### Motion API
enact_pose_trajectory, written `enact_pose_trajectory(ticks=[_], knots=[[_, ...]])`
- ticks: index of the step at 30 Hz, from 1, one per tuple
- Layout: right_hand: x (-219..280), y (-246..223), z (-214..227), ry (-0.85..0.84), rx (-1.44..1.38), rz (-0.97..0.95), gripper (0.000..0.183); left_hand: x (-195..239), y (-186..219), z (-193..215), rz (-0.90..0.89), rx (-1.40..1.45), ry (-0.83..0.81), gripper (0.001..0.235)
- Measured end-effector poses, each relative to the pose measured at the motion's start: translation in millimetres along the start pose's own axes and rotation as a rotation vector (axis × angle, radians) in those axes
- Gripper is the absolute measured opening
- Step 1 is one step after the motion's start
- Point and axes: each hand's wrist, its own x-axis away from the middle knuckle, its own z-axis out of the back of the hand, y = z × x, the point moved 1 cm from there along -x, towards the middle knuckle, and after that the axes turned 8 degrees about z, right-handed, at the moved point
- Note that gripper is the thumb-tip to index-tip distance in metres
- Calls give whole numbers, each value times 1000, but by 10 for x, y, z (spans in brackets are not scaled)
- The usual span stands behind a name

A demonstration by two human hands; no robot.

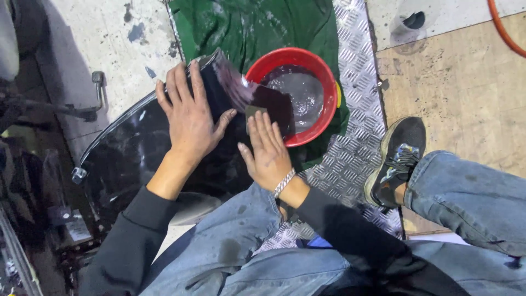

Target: The person scrubs a black motorcycle part with a sponge, repeatedly dipping it into a red bucket of water. The person holds the part steady with one hand while scrubbing with the other, focusing on a specific area throughout the clip.

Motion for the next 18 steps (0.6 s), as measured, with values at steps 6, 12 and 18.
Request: enact_pose_trajectory(ticks=[6, 12, 18], knots=[[-274, 545, 85, -452, 217, -232, 112, -17, -2, -29, 0, -7, 11, 107], [-233, 185, 150, -506, 129, -133, 113, -10, -11, -30, 3, -14, 14, 108], [-487, 326, 490, -639, 58, -410, 93, -21, 42, 58, -17, 143, -38, 116]])
